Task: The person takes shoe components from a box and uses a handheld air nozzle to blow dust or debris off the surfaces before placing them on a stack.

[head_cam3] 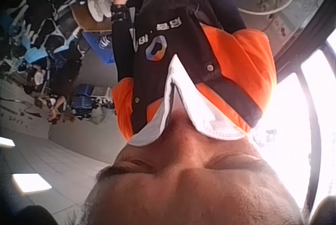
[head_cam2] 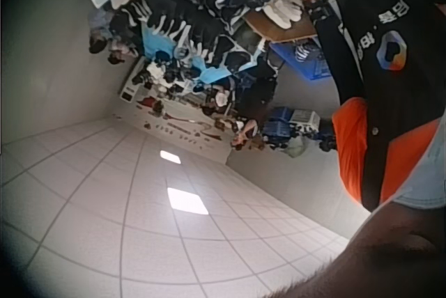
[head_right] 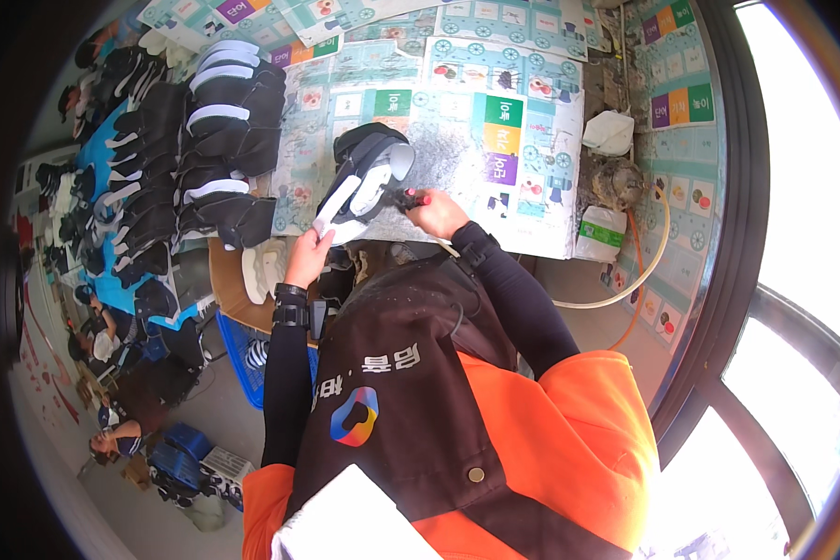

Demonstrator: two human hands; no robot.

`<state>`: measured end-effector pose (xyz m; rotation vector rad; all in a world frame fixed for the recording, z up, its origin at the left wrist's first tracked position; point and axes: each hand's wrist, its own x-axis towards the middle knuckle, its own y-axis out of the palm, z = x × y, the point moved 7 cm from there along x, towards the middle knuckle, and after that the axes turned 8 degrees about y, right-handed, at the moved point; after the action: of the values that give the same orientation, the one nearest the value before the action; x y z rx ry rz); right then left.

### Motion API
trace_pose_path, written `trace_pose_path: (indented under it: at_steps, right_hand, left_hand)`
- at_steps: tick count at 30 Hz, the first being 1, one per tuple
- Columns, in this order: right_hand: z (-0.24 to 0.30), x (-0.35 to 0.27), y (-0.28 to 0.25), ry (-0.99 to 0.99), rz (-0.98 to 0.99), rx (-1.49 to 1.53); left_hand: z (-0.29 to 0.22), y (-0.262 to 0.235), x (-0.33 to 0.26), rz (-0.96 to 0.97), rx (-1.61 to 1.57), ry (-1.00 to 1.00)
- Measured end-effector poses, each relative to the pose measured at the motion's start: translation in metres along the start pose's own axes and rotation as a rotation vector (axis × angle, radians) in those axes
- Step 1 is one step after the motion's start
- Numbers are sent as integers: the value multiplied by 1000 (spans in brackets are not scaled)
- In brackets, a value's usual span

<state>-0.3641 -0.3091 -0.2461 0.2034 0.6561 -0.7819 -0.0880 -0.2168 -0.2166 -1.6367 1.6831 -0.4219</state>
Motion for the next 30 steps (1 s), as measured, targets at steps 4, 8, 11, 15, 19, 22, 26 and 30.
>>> trace_pose_path:
  at_steps: [4,8,11,15,19,22,26,30]
  right_hand:
    - [-13,-1,-19,16,-276,12]
    - [-33,7,0,95,-46,220]
    - [-34,9,17,49,96,251]
    - [-14,-8,-2,12,-135,-40]
    - [-20,-13,-26,67,-357,-120]
    - [-16,-20,-28,60,-438,-153]
    - [-21,-18,-16,34,-379,-168]
    - [-49,-7,6,29,-60,10]
  left_hand:
    - [-4,1,1,-3,-18,9]
    - [-1,3,2,2,19,7]
    - [4,4,1,-8,21,16]
    - [-1,5,0,17,29,-9]
    - [-1,5,-1,35,36,-17]
    - [3,4,-5,19,42,-16]
    - [4,5,-4,27,25,-10]
    - [-1,6,2,60,61,-24]
